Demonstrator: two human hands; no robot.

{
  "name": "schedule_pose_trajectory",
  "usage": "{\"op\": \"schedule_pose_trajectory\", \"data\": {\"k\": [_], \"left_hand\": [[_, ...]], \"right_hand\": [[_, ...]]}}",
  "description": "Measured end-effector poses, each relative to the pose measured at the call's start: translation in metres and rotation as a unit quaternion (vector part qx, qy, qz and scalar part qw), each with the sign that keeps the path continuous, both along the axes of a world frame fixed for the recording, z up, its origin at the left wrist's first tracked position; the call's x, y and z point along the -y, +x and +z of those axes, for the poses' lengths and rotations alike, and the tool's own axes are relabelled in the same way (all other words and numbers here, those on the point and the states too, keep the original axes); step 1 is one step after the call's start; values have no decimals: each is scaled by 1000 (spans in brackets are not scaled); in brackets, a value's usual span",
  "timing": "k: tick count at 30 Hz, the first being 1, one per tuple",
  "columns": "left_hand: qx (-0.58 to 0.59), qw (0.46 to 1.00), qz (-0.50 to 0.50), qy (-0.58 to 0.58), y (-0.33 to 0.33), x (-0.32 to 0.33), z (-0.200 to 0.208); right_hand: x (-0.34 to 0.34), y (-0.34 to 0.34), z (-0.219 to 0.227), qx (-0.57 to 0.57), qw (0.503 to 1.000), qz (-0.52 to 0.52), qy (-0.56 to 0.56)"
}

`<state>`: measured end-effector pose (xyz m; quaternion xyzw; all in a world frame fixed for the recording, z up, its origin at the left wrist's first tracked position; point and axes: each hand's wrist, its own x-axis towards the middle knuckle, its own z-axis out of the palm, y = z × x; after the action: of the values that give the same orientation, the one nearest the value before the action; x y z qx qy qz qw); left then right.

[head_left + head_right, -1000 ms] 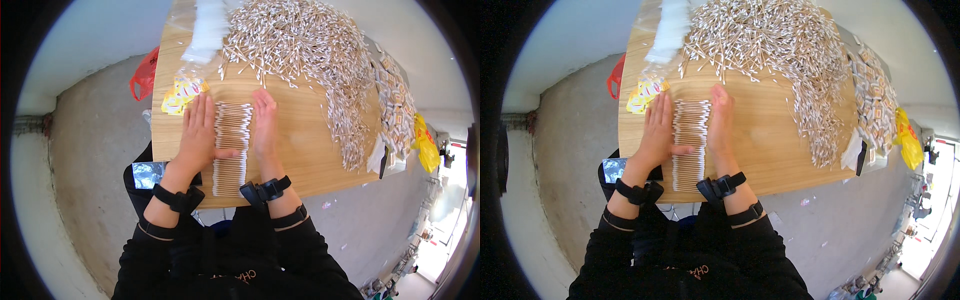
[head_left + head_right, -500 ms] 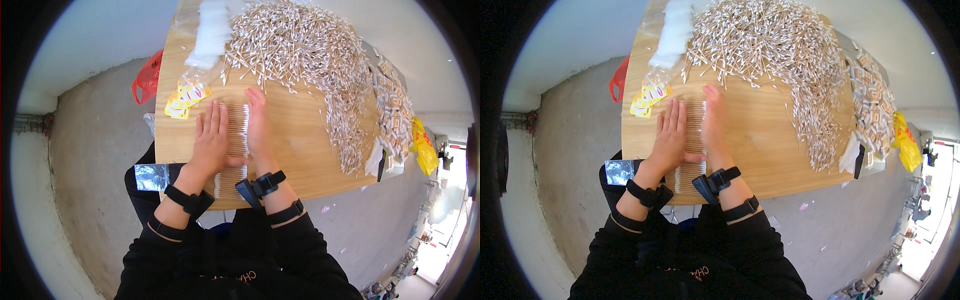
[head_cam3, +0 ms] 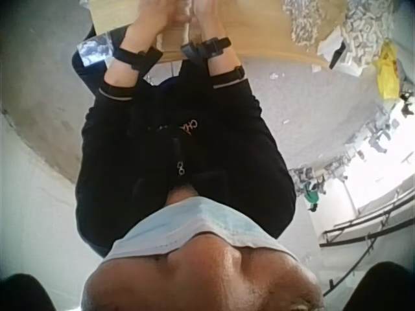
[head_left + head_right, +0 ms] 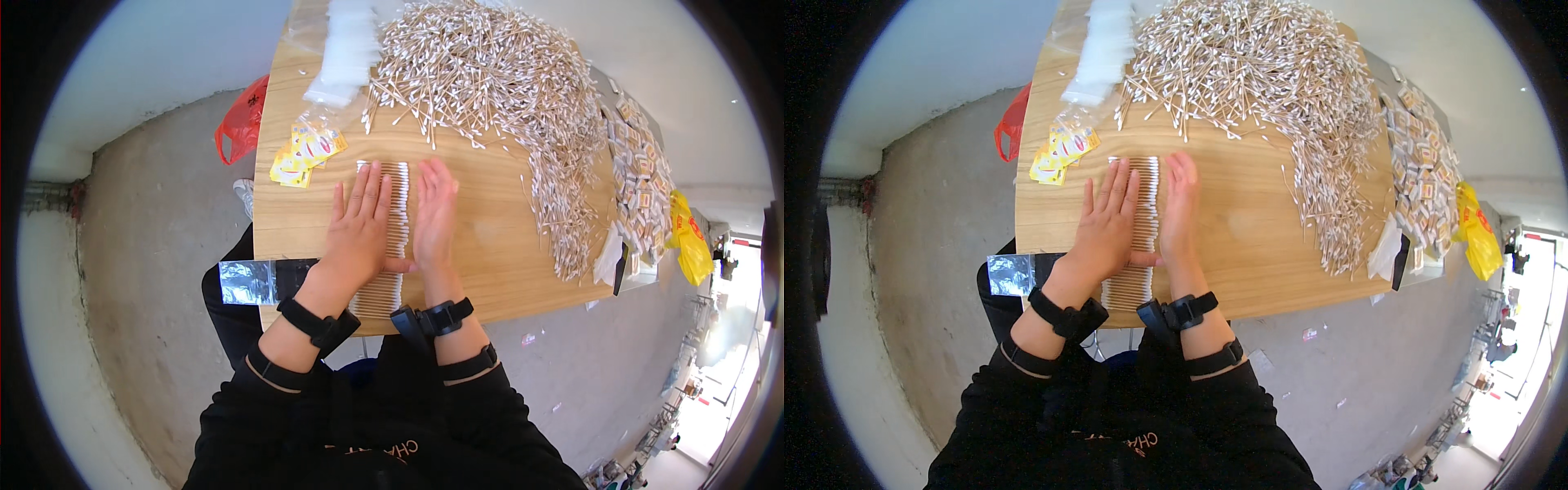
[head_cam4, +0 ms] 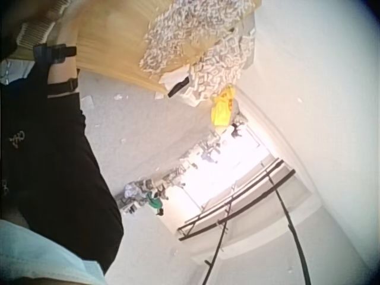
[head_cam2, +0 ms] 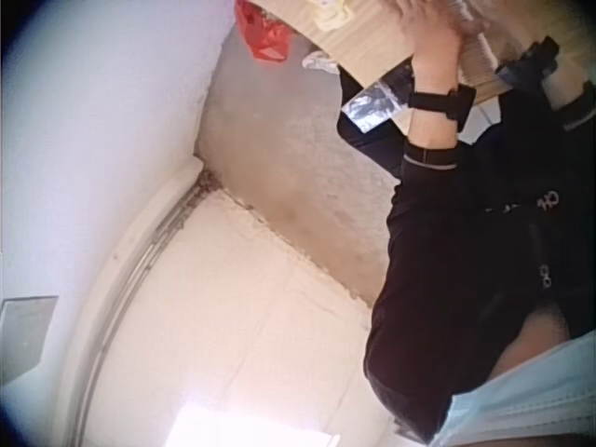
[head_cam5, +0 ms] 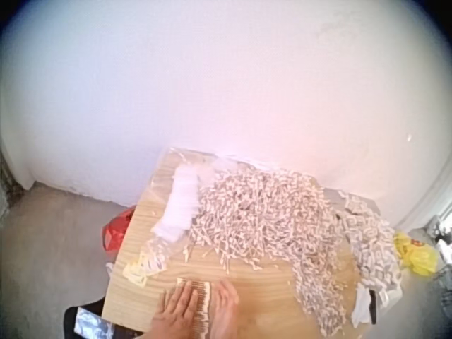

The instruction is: The person is manually aligning cotton swabs on a table and placing them into small plastic bags for retail.

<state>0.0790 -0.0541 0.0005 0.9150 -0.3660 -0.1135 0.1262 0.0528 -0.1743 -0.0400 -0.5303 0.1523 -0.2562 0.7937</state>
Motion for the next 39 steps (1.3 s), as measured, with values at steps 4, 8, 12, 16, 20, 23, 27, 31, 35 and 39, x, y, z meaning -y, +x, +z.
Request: {"op": "schedule_pose_trajectory", "data": {"k": [4, 8, 12, 16, 20, 23, 27, 31, 35, 39], "left_hand": [[-18, 998, 59, -6, -3, -16, 12], [-55, 995, 72, -34, -14, -40, -2], [-42, 998, 34, -14, -26, -30, -6], [-42, 998, 38, -42, -29, -28, -8], [-38, 996, 62, -56, -27, -27, -2], [-11, 999, 21, -39, -20, -21, 4], [-4, 1000, -13, -5, -15, -17, 2], [-5, 1000, -11, -3, -11, -16, -3], [-13, 1000, -21, -12, -10, -14, -3], [-33, 999, 21, -24, -8, -19, 5]], "right_hand": [[2, -16, 2, -21, 999, -1, -29], [1, -30, -9, -28, 1000, -7, -9], [-21, -24, -7, -36, 999, 3, 30], [-24, -22, -3, -59, 997, 12, -40], [-18, -19, 3, -33, 999, -36, 1], [-10, -15, -6, -17, 1000, 4, 6], [-6, -12, -7, -40, 999, 21, 17], [-4, -3, -3, -42, 997, 41, -50], [3, 2, -10, -34, 997, 38, -58], [8, 0, -14, 8, 1000, 8, -19]]}}
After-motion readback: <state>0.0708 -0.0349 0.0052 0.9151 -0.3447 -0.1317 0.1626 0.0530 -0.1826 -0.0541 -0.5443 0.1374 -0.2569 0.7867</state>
